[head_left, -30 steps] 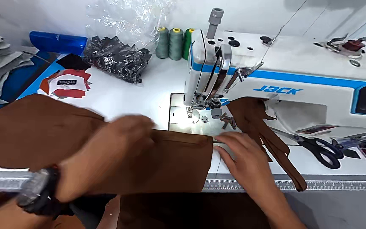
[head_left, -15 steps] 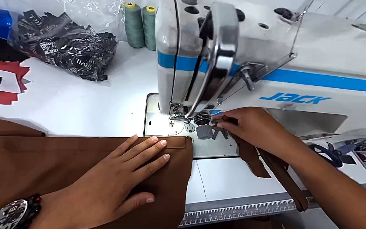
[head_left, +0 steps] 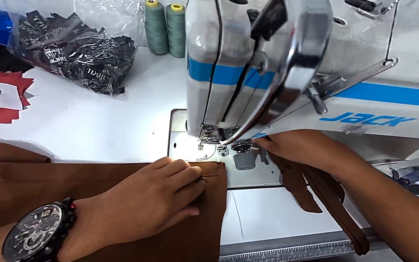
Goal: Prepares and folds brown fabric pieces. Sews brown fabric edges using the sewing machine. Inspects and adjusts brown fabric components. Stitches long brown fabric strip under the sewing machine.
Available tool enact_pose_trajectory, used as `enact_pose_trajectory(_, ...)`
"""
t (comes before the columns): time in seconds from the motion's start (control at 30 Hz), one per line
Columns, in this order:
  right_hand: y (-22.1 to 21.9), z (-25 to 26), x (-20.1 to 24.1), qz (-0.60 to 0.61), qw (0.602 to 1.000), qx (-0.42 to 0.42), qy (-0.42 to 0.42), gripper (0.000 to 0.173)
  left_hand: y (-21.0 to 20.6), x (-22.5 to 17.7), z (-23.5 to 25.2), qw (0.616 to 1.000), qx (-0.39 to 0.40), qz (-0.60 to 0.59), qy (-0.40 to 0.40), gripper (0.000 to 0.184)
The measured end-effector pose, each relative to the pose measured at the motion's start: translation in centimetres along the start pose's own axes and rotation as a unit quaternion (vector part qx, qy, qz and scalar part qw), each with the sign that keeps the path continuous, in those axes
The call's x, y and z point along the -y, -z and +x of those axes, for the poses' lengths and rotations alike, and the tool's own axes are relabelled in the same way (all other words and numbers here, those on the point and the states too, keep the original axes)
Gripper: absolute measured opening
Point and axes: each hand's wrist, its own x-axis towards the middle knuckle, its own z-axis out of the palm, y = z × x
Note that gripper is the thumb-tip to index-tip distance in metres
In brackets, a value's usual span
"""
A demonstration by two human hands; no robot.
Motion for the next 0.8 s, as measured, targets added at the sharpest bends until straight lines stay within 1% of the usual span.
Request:
enact_pose_trajectory(0.07, -0.5, 0.4, -0.8, -0.017, 1.000, 0.009, 0.017, 0.014, -0.4, 0.2, -0.1, 1.000, -0.014, -0.016, 0.003, 0.046)
enact_pose_trajectory(0.17, -0.3, -0.2, -0.2, -0.003, 1.000, -0.024, -0.011, 0.016, -0.3, 0.5, -0.3, 0.998, -0.047, -0.034, 0.011, 0.043)
enact_pose_trajectory(0.23, 0.2, -0.8, 0.5, 0.042, 0.998, -0.037, -0.030, 0.015, 0.6, 0.7, -0.4, 0.997, -0.058, -0.047, 0.020, 0.039)
enact_pose_trajectory(0.3, 0.2, -1.7, 1.3, 0.097, 0.994, -0.038, -0.038, 0.010, 1.4, 0.9, -0.3, 0.996, -0.065, -0.061, 0.030, 0.035)
enact_pose_trajectory(0.33, 0.3, -2.0, 1.8, 0.114, 0.992, -0.040, -0.035, 0.006, 1.7, 1.2, -0.3, 0.995, -0.066, -0.064, 0.035, 0.034)
enact_pose_trajectory(0.4, 0.1, -2.4, 2.6, 0.178, 0.983, -0.034, -0.002, 0.007, 1.9, 1.5, -0.2, 0.994, -0.067, -0.074, 0.042, 0.032)
enact_pose_trajectory(0.5, -0.7, -2.0, 4.6, 0.318, 0.947, -0.038, 0.035, 0.007, 1.5, 1.4, -0.1, 0.992, -0.070, -0.100, 0.044, 0.028)
enact_pose_trajectory(0.57, -1.7, -1.8, 6.0, 0.395, 0.917, -0.043, 0.013, 0.004, 1.2, 1.0, 0.2, 0.988, -0.080, -0.121, 0.054, 0.025)
enact_pose_trajectory(0.63, -3.1, -1.7, 7.2, 0.452, 0.890, -0.063, -0.021, 0.005, 1.0, 0.4, 0.5, 0.982, -0.094, -0.147, 0.073, 0.025)
enact_pose_trajectory(0.7, -4.0, -1.5, 8.2, 0.490, 0.868, -0.069, -0.050, 0.008, 0.9, 0.0, 0.8, 0.972, -0.107, -0.187, 0.095, 0.023)
enact_pose_trajectory(0.8, -4.5, -1.3, 9.4, 0.519, 0.848, -0.077, -0.082, 0.007, 0.8, -0.3, 1.1, 0.948, -0.114, -0.264, 0.133, 0.012)
